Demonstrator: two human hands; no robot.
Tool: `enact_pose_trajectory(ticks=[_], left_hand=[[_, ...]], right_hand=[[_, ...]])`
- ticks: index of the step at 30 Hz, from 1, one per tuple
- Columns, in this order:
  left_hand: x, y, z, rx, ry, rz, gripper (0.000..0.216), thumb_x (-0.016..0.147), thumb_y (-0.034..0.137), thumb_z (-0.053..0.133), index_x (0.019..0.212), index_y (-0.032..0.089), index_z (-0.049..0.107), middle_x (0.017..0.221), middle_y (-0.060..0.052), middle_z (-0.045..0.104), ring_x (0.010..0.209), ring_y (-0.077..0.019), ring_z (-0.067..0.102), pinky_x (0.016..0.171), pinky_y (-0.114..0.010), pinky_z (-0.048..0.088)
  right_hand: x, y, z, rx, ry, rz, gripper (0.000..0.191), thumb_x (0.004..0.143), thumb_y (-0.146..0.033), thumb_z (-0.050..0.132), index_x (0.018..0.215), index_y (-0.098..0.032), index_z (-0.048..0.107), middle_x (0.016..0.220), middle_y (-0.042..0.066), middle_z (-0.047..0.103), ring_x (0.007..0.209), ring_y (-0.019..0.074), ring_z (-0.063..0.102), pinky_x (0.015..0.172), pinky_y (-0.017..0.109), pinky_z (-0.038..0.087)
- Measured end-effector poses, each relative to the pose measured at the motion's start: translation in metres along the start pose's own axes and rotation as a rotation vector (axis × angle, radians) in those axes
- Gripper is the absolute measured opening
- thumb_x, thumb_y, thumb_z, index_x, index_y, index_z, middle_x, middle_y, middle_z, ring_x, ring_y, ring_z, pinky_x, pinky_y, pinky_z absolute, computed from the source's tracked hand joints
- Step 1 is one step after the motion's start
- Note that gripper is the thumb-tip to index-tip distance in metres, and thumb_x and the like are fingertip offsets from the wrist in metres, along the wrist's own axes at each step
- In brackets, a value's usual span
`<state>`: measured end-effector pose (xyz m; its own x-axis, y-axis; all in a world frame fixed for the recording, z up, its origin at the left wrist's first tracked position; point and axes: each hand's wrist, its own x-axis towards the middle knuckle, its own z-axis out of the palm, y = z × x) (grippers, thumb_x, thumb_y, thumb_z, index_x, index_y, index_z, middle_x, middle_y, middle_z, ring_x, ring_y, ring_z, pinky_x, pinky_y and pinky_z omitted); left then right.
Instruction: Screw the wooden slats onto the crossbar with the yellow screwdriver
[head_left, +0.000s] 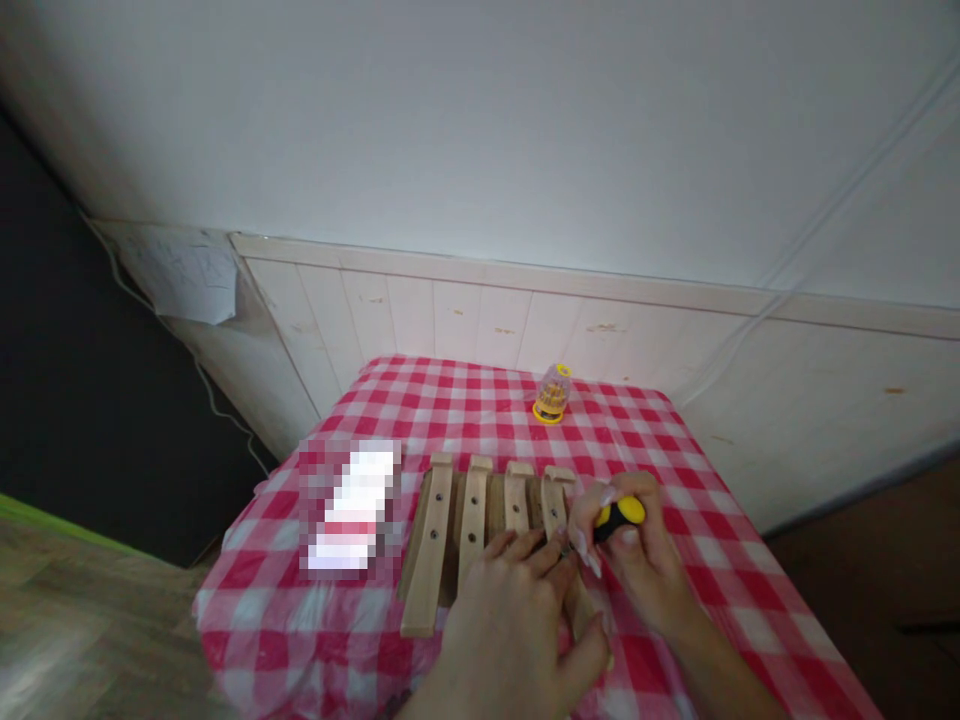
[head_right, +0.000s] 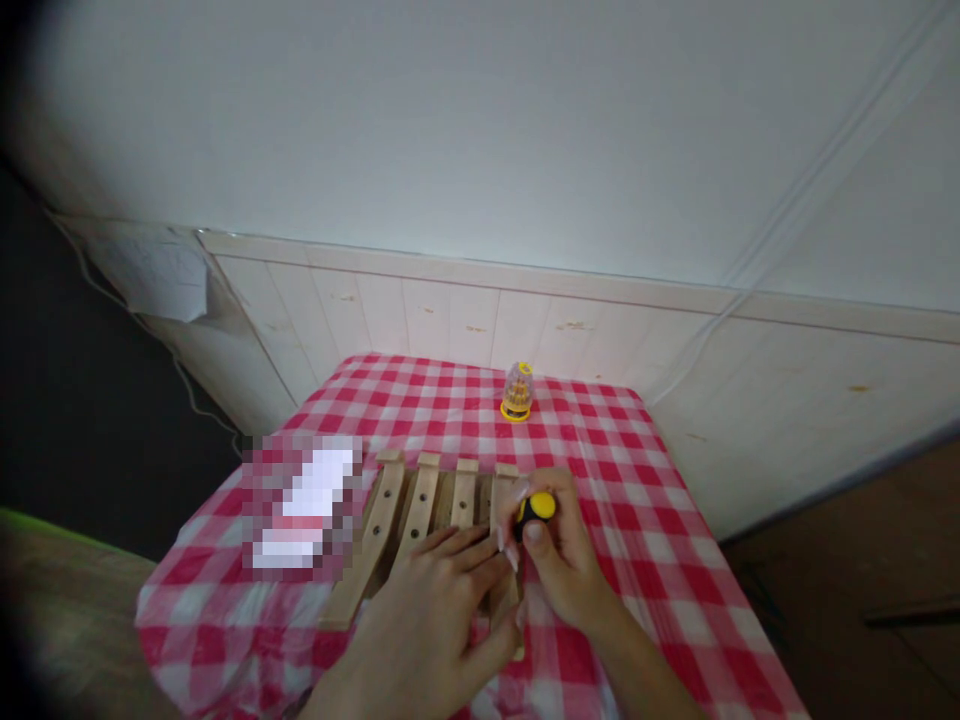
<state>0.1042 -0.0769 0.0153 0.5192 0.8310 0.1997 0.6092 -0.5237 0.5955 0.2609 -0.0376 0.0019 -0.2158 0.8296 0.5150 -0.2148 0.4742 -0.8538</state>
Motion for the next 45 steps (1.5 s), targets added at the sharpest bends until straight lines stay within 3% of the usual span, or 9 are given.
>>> enact_pose_trajectory(ticks=[3, 6, 15, 22, 28, 37, 42, 45], left_hand=[[0.000, 0.000, 0.000, -0.004, 0.001, -0.006, 0.019, 0.088, 0.024, 0.063, 0.097, 0.016, 0.078, 0.109, -0.010, 0.079, 0.105, -0.0314, 0.073, 0.105, -0.052, 0.053], [0.001, 0.000, 0.000, 0.006, -0.001, -0.008, 0.018, 0.088, 0.025, 0.062, 0.094, 0.016, 0.077, 0.103, -0.009, 0.080, 0.103, -0.0315, 0.073, 0.104, -0.051, 0.054], [0.000, -0.002, 0.000, 0.012, 0.005, 0.006, 0.026, 0.089, 0.026, 0.062, 0.105, 0.016, 0.078, 0.115, -0.011, 0.079, 0.109, -0.0342, 0.072, 0.105, -0.054, 0.052], [0.001, 0.000, -0.001, 0.014, -0.028, -0.009, 0.018, 0.087, 0.025, 0.063, 0.092, 0.016, 0.078, 0.101, -0.009, 0.080, 0.102, -0.0317, 0.074, 0.103, -0.052, 0.054], [0.001, -0.001, 0.000, -0.004, -0.016, -0.005, 0.023, 0.086, 0.024, 0.062, 0.101, 0.015, 0.078, 0.107, -0.010, 0.079, 0.109, -0.0319, 0.071, 0.106, -0.053, 0.052], [0.000, -0.003, 0.002, -0.022, 0.037, 0.014, 0.034, 0.087, 0.026, 0.060, 0.114, 0.016, 0.077, 0.115, -0.009, 0.079, 0.108, -0.0329, 0.072, 0.104, -0.053, 0.054], [0.001, -0.001, 0.001, 0.015, 0.007, 0.009, 0.022, 0.087, 0.024, 0.061, 0.099, 0.016, 0.078, 0.103, -0.009, 0.080, 0.102, -0.0319, 0.073, 0.101, -0.052, 0.055], [0.001, 0.000, 0.000, 0.034, -0.007, 0.007, 0.019, 0.086, 0.024, 0.062, 0.093, 0.016, 0.078, 0.101, -0.009, 0.080, 0.103, -0.0319, 0.073, 0.101, -0.051, 0.055]], right_hand=[[0.001, 0.001, 0.001, 0.049, 0.016, 0.103, 0.049, 0.101, -0.072, 0.041, 0.109, -0.029, 0.062, 0.062, -0.002, 0.059, 0.050, 0.0177, 0.053, 0.047, 0.030, 0.050], [0.002, 0.003, -0.001, 0.085, -0.028, 0.178, 0.059, 0.102, -0.073, 0.032, 0.112, -0.026, 0.067, 0.063, 0.001, 0.061, 0.053, 0.0211, 0.059, 0.051, 0.034, 0.054], [0.000, -0.001, -0.007, -0.067, -0.139, 0.019, 0.033, 0.106, -0.056, 0.048, 0.119, -0.030, 0.063, 0.092, 0.006, 0.072, 0.078, 0.0229, 0.070, 0.077, 0.041, 0.060], [-0.003, 0.006, -0.005, 0.018, -0.161, -0.003, 0.021, 0.107, -0.050, 0.051, 0.120, -0.035, 0.055, 0.076, -0.003, 0.058, 0.060, 0.0157, 0.051, 0.058, 0.028, 0.050], [-0.004, 0.014, -0.004, 0.125, -0.097, 0.165, 0.052, 0.103, -0.071, 0.035, 0.111, -0.029, 0.065, 0.067, 0.000, 0.057, 0.057, 0.0206, 0.055, 0.056, 0.034, 0.053], [-0.002, 0.006, -0.008, -0.014, -0.105, 0.027, 0.025, 0.107, -0.054, 0.048, 0.120, -0.034, 0.056, 0.084, 0.000, 0.062, 0.068, 0.0190, 0.058, 0.070, 0.035, 0.055], [-0.001, 0.004, -0.004, -0.025, -0.170, -0.029, 0.020, 0.109, -0.048, 0.045, 0.125, -0.038, 0.052, 0.077, -0.004, 0.056, 0.060, 0.0161, 0.048, 0.061, 0.029, 0.048], [-0.004, 0.007, -0.002, 0.005, -0.170, -0.006, 0.026, 0.108, -0.054, 0.045, 0.122, -0.036, 0.056, 0.074, -0.003, 0.051, 0.060, 0.0169, 0.043, 0.062, 0.030, 0.047]])
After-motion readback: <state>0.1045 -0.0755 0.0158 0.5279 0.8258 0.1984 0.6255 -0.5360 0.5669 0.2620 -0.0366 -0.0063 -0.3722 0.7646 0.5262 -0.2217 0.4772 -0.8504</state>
